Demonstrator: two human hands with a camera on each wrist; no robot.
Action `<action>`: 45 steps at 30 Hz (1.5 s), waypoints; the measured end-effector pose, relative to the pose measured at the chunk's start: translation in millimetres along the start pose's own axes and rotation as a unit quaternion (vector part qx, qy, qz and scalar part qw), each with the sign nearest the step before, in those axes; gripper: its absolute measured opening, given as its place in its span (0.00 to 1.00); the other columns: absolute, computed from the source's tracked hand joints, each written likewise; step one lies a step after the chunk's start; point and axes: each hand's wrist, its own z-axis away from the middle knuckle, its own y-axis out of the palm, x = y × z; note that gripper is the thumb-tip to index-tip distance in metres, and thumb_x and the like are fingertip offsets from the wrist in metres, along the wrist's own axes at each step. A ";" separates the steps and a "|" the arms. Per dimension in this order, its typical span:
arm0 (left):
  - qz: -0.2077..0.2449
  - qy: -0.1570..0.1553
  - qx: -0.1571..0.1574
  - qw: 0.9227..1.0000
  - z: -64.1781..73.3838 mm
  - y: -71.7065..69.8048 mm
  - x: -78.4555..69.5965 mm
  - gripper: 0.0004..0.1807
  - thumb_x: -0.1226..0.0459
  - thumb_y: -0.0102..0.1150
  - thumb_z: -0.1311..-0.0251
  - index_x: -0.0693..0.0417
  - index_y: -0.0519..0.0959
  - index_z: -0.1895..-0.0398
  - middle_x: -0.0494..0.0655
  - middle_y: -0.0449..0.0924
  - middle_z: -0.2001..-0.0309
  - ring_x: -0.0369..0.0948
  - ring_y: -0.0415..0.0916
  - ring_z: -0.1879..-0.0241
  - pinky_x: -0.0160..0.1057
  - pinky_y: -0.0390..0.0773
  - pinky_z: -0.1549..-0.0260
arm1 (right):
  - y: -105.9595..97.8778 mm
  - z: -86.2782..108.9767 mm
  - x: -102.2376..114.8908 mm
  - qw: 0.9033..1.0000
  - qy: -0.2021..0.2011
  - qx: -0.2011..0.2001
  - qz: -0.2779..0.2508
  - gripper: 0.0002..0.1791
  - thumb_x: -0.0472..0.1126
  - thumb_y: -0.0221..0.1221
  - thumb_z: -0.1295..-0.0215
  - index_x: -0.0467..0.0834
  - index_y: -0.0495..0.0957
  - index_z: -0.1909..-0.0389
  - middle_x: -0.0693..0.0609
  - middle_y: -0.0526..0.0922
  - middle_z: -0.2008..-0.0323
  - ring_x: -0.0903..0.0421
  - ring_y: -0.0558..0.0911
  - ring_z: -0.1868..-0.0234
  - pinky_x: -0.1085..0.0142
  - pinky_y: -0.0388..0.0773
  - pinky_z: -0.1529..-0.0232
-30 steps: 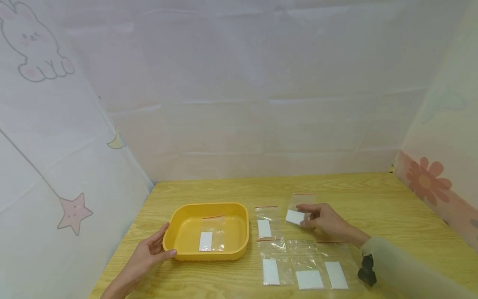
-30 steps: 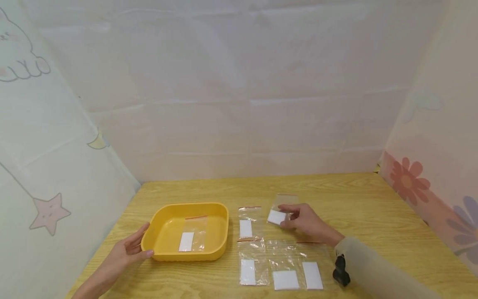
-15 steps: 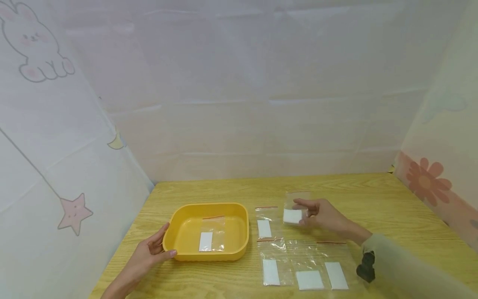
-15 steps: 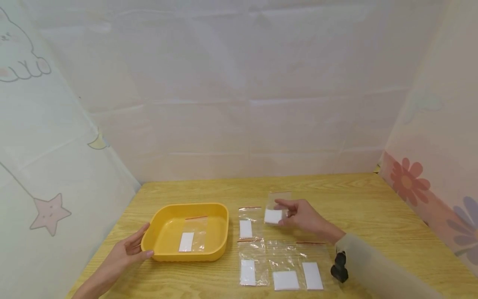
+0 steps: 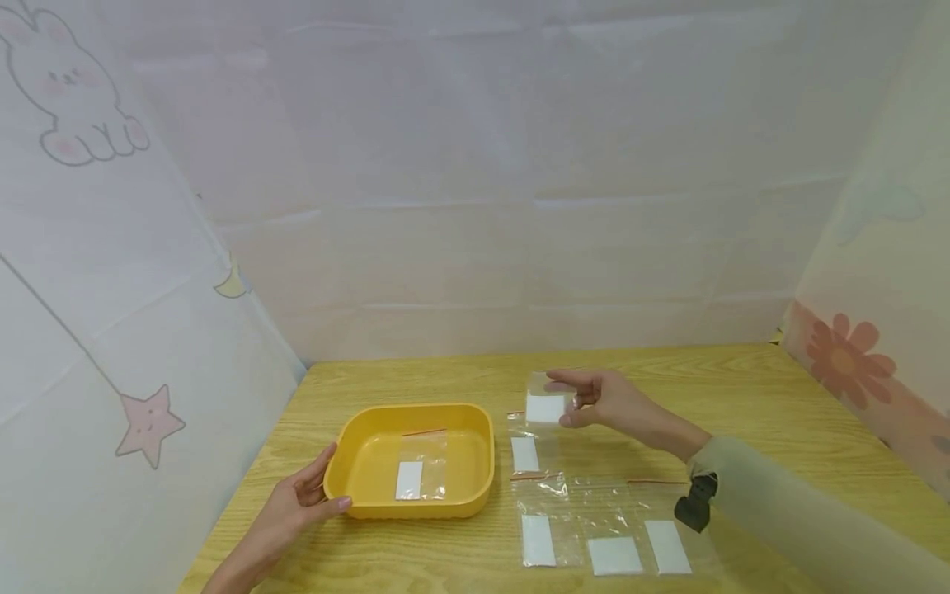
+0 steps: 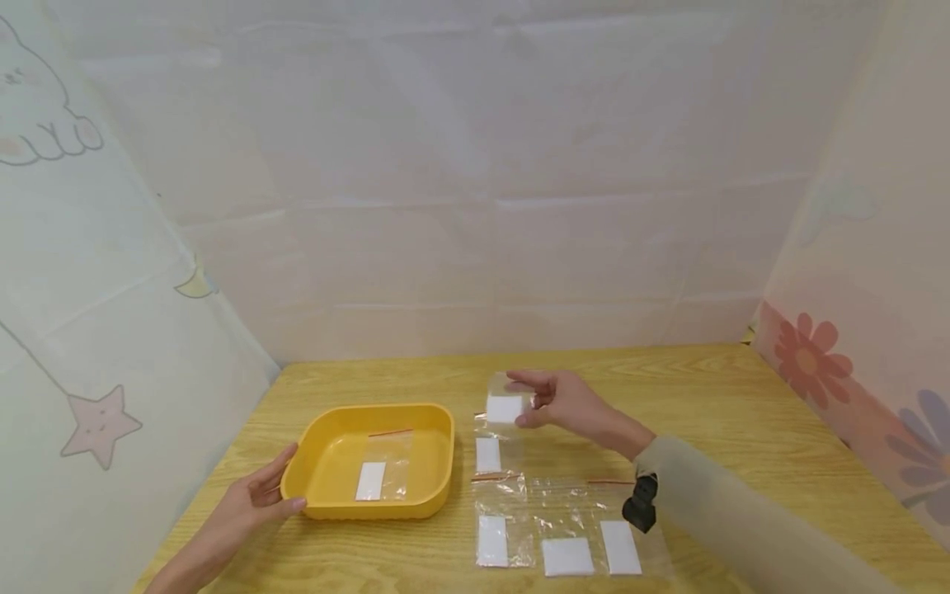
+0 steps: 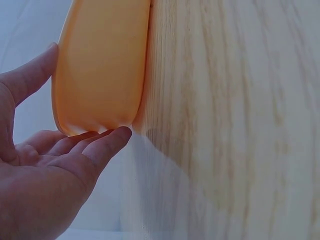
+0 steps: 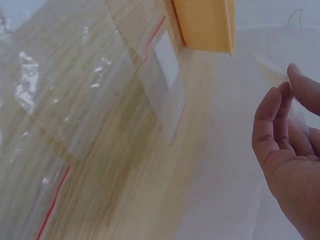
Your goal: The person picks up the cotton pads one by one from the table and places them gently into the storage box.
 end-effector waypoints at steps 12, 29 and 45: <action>-0.008 0.010 -0.004 1.000 0.1 0.5 2.6 0.51 0.66 0.71 0.33 0.60 0.49 0.15 0.59 0.49 0.19 0.59 0.57 0.24 0.37 0.77 0.38 | 40.1 -35.6 32.5 0.998 -0.036 0.052 -0.017 0.43 0.34 0.72 0.35 0.41 0.66 0.20 0.44 0.70 0.24 0.52 0.79 0.64 0.65 0.82 0.58; -0.001 0.012 0.002 1.000 -1.3 0.5 1.7 0.51 0.68 0.71 0.33 0.61 0.48 0.15 0.59 0.48 0.18 0.58 0.57 0.24 0.38 0.77 0.38 | 120.9 -76.3 38.0 0.991 -0.005 0.110 -0.077 0.46 0.30 0.75 0.40 0.42 0.67 0.21 0.46 0.74 0.27 0.58 0.70 0.75 0.65 0.73 0.65; -0.002 0.006 0.008 1.000 -1.6 -0.9 0.9 0.51 0.66 0.71 0.32 0.60 0.47 0.14 0.58 0.46 0.18 0.57 0.55 0.23 0.37 0.75 0.37 | 177.1 -88.6 36.5 0.991 0.028 0.103 -0.079 0.45 0.23 0.75 0.47 0.34 0.71 0.26 0.40 0.76 0.30 0.58 0.82 0.71 0.71 0.79 0.66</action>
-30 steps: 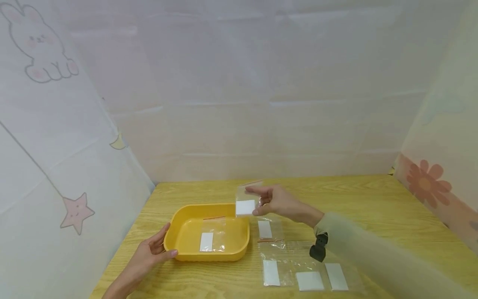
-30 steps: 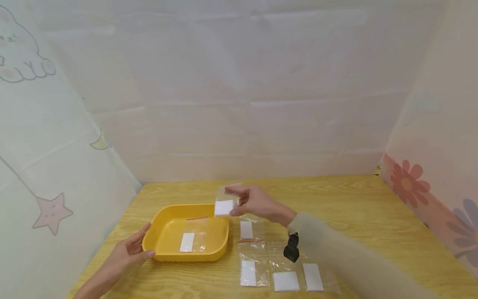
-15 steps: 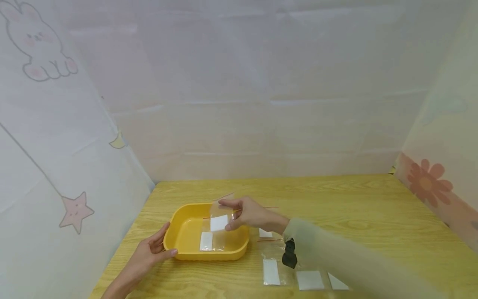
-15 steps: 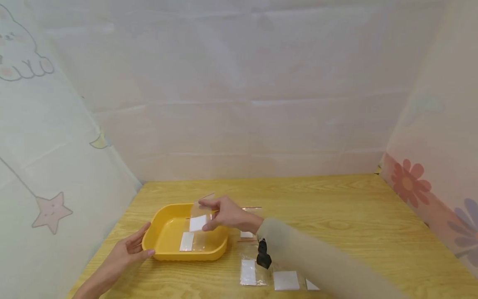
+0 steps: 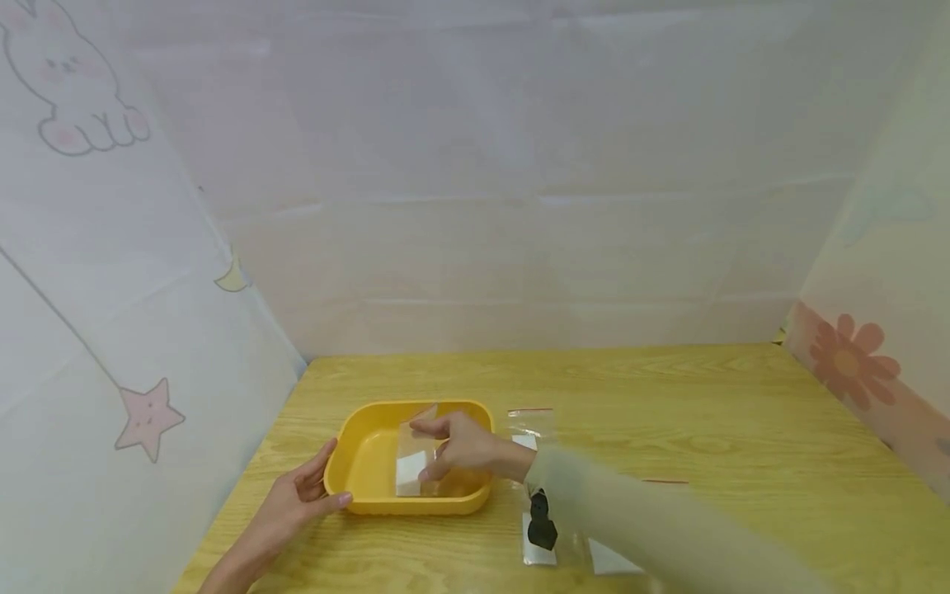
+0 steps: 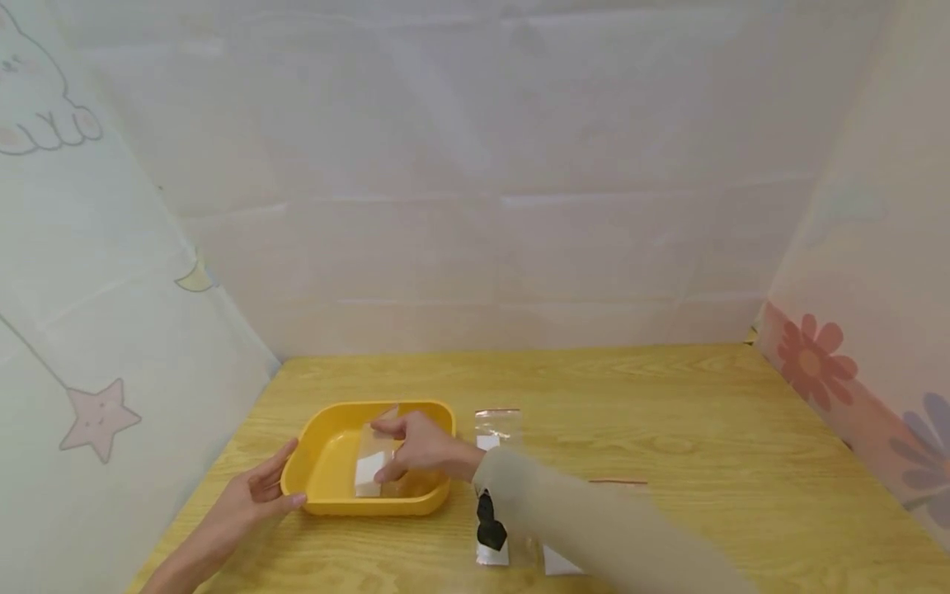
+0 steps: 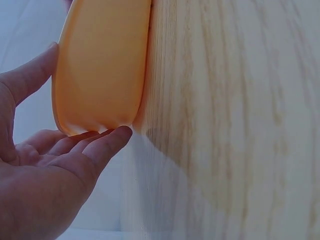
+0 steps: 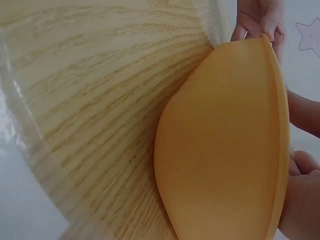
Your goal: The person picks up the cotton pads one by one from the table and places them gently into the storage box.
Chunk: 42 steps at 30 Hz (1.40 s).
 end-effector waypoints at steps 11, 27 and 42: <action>0.007 0.002 0.004 1.000 0.6 -0.2 0.9 0.51 0.67 0.70 0.31 0.59 0.47 0.14 0.58 0.45 0.18 0.59 0.57 0.24 0.38 0.77 0.39 | 11.3 -7.0 -2.0 0.997 0.054 -0.047 0.026 0.43 0.22 0.77 0.51 0.33 0.76 0.30 0.41 0.78 0.31 0.44 0.76 0.31 0.62 0.88 0.54; 0.004 -0.002 0.001 1.000 0.5 -0.2 0.9 0.51 0.67 0.70 0.32 0.60 0.47 0.15 0.58 0.46 0.18 0.58 0.56 0.23 0.37 0.77 0.38 | 16.3 -11.5 -6.7 0.990 0.081 -0.074 0.085 0.42 0.26 0.81 0.54 0.34 0.80 0.33 0.42 0.81 0.35 0.41 0.76 0.31 0.50 0.73 0.30; 0.013 -0.003 0.004 1.000 0.5 -0.3 1.3 0.51 0.67 0.70 0.32 0.60 0.47 0.14 0.58 0.44 0.17 0.58 0.55 0.23 0.38 0.77 0.38 | 16.6 -7.8 1.9 0.988 0.115 -0.050 0.090 0.43 0.29 0.80 0.47 0.36 0.75 0.28 0.41 0.82 0.37 0.54 0.80 0.78 0.65 0.84 0.71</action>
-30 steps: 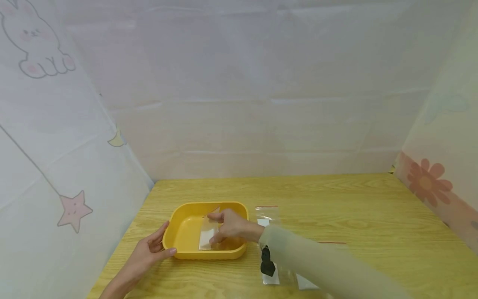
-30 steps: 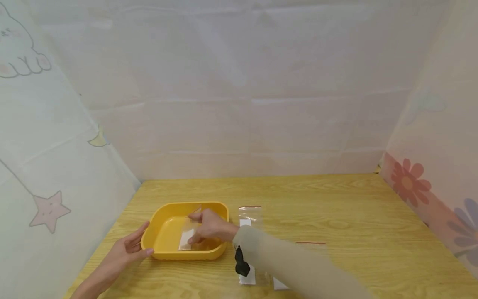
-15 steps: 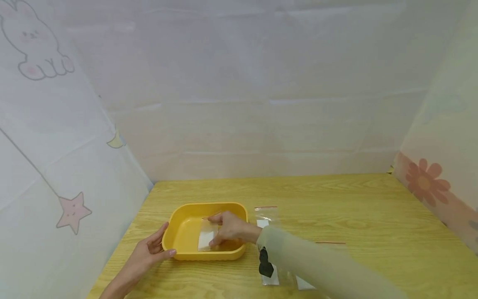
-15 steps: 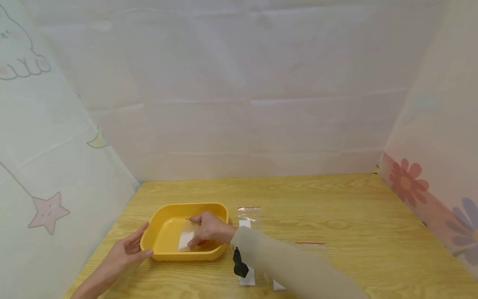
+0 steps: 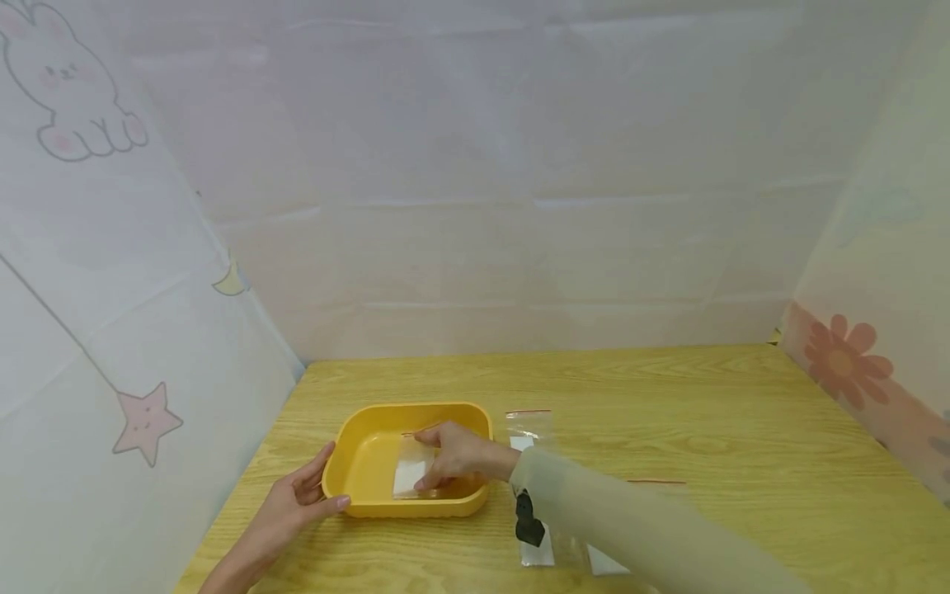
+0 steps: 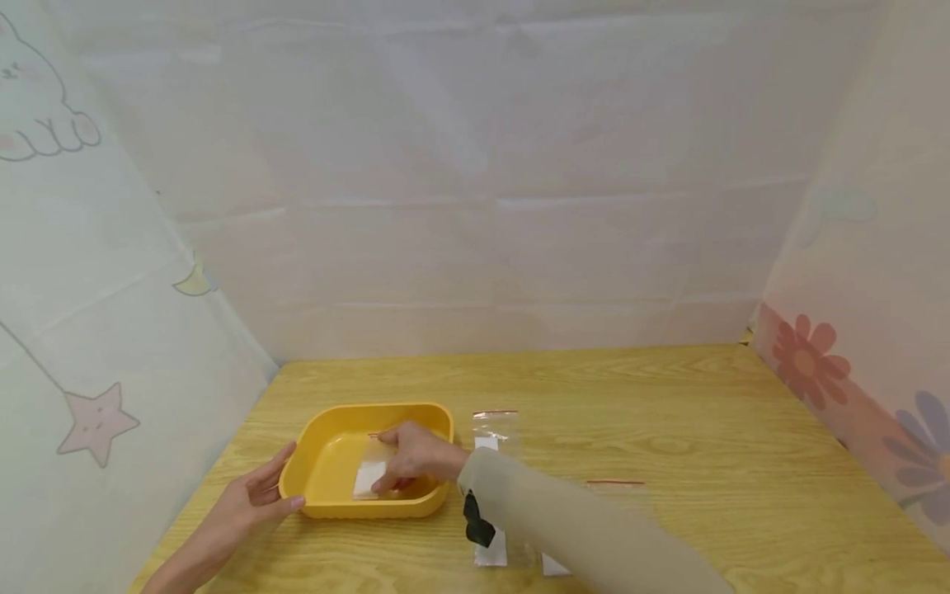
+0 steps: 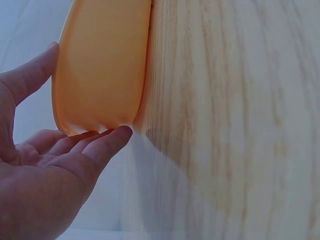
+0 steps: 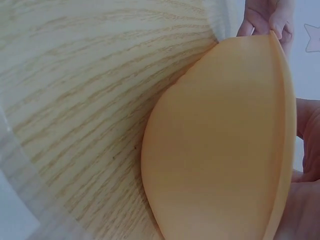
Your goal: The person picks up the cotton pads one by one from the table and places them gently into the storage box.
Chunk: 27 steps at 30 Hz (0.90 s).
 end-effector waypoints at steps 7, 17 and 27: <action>-0.001 0.000 0.000 1.000 0.8 0.7 -1.3 0.51 0.67 0.70 0.31 0.60 0.46 0.15 0.58 0.45 0.18 0.59 0.55 0.23 0.37 0.77 0.38 | -7.3 4.6 4.0 1.000 0.003 0.019 0.021 0.46 0.29 0.80 0.48 0.33 0.72 0.27 0.42 0.85 0.56 0.53 0.80 0.79 0.62 0.85 0.72; -0.004 -0.008 -0.006 1.000 1.5 2.0 -4.4 0.51 0.67 0.70 0.32 0.59 0.47 0.14 0.58 0.46 0.18 0.59 0.56 0.23 0.38 0.77 0.39 | -44.2 21.1 18.5 0.996 -0.023 0.014 0.081 0.37 0.29 0.78 0.45 0.31 0.78 0.33 0.31 0.79 0.37 0.42 0.89 0.66 0.57 0.89 0.62; -0.022 -0.005 -0.013 1.000 1.5 0.3 -3.1 0.51 0.65 0.71 0.32 0.58 0.48 0.14 0.58 0.47 0.18 0.59 0.56 0.23 0.37 0.77 0.38 | -127.5 67.0 2.4 0.983 -0.144 -0.019 0.111 0.28 0.36 0.73 0.35 0.31 0.80 0.36 0.38 0.86 0.45 0.49 0.87 0.54 0.61 0.87 0.55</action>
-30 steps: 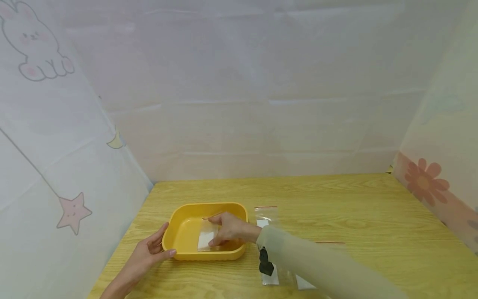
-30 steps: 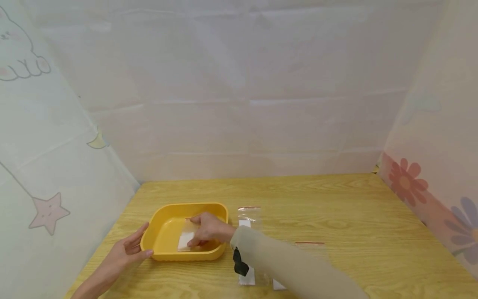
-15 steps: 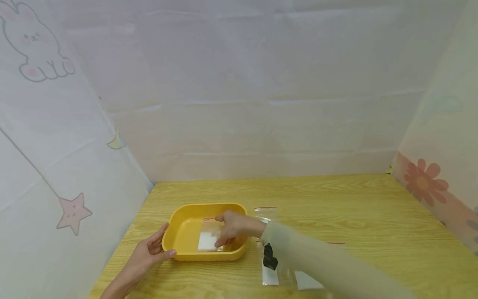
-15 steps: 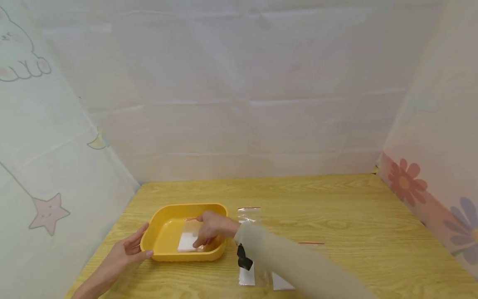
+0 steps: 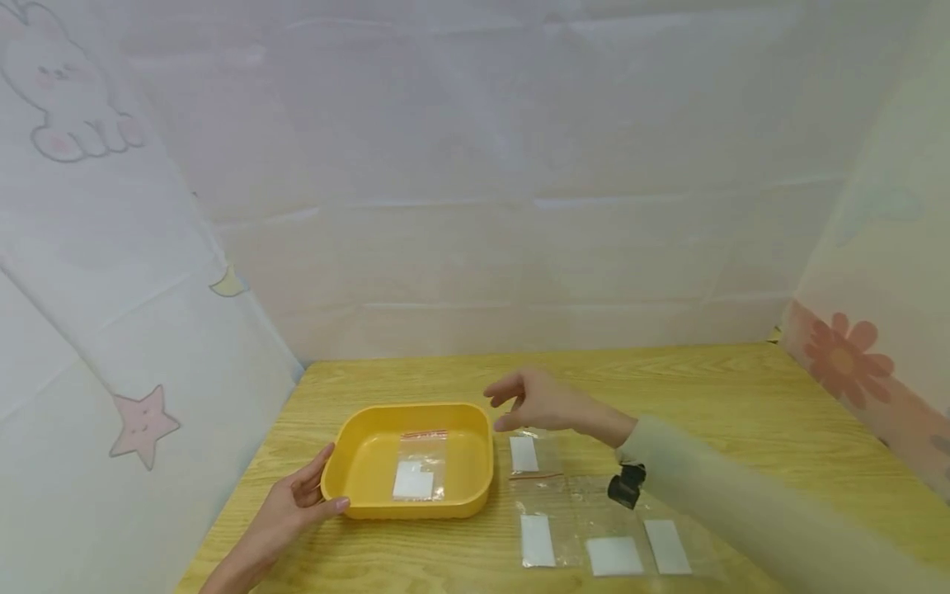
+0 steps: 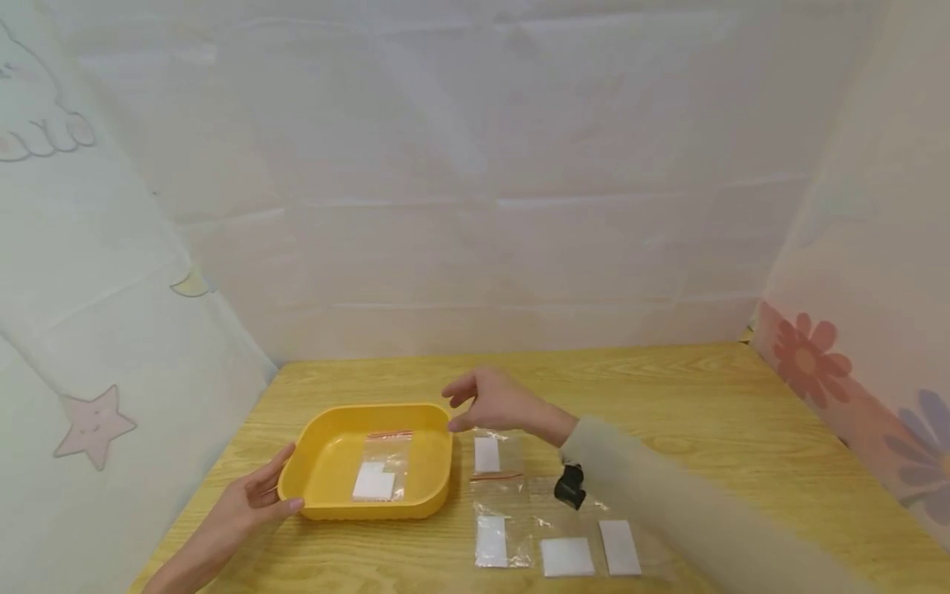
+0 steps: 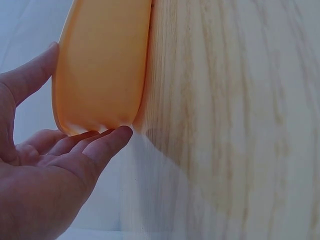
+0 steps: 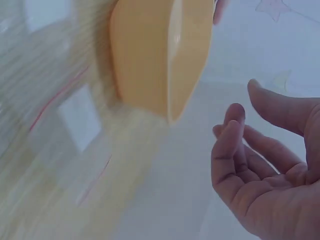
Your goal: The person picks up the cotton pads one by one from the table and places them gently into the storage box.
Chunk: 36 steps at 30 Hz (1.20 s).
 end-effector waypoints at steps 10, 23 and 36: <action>-0.004 -0.002 -0.005 1.000 -1.4 0.6 1.2 0.51 0.66 0.72 0.33 0.57 0.49 0.14 0.58 0.47 0.18 0.59 0.57 0.24 0.38 0.77 0.38 | -43.9 76.6 -46.9 0.998 -0.028 -0.049 0.038 0.27 0.41 0.74 0.34 0.34 0.82 0.36 0.44 0.87 0.47 0.56 0.81 0.67 0.65 0.78 0.70; 0.001 -0.003 0.001 1.000 -1.2 -0.7 0.3 0.51 0.66 0.71 0.32 0.59 0.48 0.14 0.58 0.46 0.18 0.58 0.57 0.23 0.37 0.76 0.38 | -27.8 161.2 -104.2 1.000 -0.012 -0.015 0.018 0.32 0.42 0.77 0.39 0.30 0.82 0.38 0.32 0.83 0.43 0.64 0.70 0.74 0.68 0.69 0.78; 0.004 -0.008 0.004 1.000 -0.9 -0.8 -0.5 0.50 0.66 0.70 0.31 0.59 0.48 0.14 0.59 0.46 0.18 0.59 0.56 0.23 0.38 0.77 0.38 | -17.0 219.1 -138.9 0.991 0.009 -0.052 0.120 0.34 0.46 0.81 0.46 0.32 0.84 0.41 0.38 0.76 0.45 0.66 0.68 0.65 0.70 0.68 0.71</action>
